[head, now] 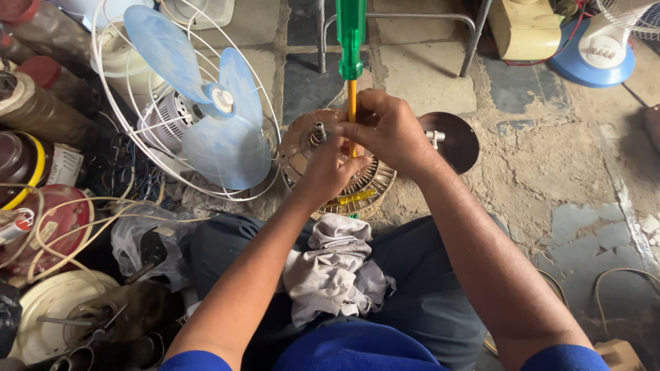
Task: The person disassembles a fan motor by using a screwdriver to remove screws from the motor housing. They then separate the stator and rotor components, remove the central shaft, and wipe the parts with a cloth.
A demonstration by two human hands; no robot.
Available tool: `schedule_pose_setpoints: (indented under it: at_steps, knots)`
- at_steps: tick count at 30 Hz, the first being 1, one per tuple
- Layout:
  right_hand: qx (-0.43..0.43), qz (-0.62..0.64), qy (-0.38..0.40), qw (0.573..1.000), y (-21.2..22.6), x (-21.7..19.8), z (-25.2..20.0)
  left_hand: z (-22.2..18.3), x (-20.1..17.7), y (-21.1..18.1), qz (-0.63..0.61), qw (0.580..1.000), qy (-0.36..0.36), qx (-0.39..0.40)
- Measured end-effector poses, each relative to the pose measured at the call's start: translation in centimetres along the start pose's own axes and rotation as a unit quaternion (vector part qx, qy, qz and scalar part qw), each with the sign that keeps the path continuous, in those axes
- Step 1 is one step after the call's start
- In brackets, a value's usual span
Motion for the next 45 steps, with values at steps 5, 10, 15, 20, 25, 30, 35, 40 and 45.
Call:
schedule_pose_setpoints:
  at_steps: [5, 10, 15, 20, 25, 30, 35, 40, 45]
  knots:
    - [-0.05, 0.156, 0.031, 0.986, 0.7, 0.0, 0.0, -0.3, 0.5, 1.1, 0.009, 0.996, 0.016, -0.084]
    - [0.022, 0.025, 0.021, 0.999, -0.6, -0.2, -0.2, 0.2, 0.3, 1.6, 0.17, 0.978, 0.07, -0.102]
    - [-0.029, 0.112, 0.053, 0.992, 0.4, 0.1, -0.2, -2.0, 0.4, 2.9, 0.246, 0.954, 0.161, -0.055]
    - [-0.011, 0.024, 0.049, 0.998, -0.2, -0.1, -0.2, -2.4, 1.2, 2.9, 0.247, 0.955, 0.162, 0.017]
    - [-0.031, 0.07, 0.045, 0.996, 0.4, -0.2, -0.6, -2.0, 1.3, 2.6, 0.231, 0.957, 0.173, 0.029]
    - [-0.029, -0.016, 0.021, 0.999, 0.4, -0.3, -0.9, -1.6, 1.1, 2.3, 0.202, 0.968, 0.15, 0.023]
    - [-0.018, 0.007, 0.009, 1.0, -0.1, -0.5, -0.8, -1.7, 1.4, 3.1, 0.217, 0.962, 0.164, -0.007]
    - [-0.025, 0.089, 0.055, 0.994, 0.1, 0.2, -0.4, -1.6, 1.3, 2.9, 0.208, 0.962, 0.176, -0.001]
    - [0.037, 0.037, 0.036, 0.998, -0.8, 0.0, -0.6, -1.6, 1.3, 2.9, 0.207, 0.962, 0.18, -0.001]
Point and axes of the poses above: each hand's wrist, its own z-axis towards the middle knuckle, its own x-axis out of the palm, y = z × x, the point moved 10 cm from there along z, towards the middle knuckle, and after that the axes turned 9 degrees about -z, right-handed, at the moved point
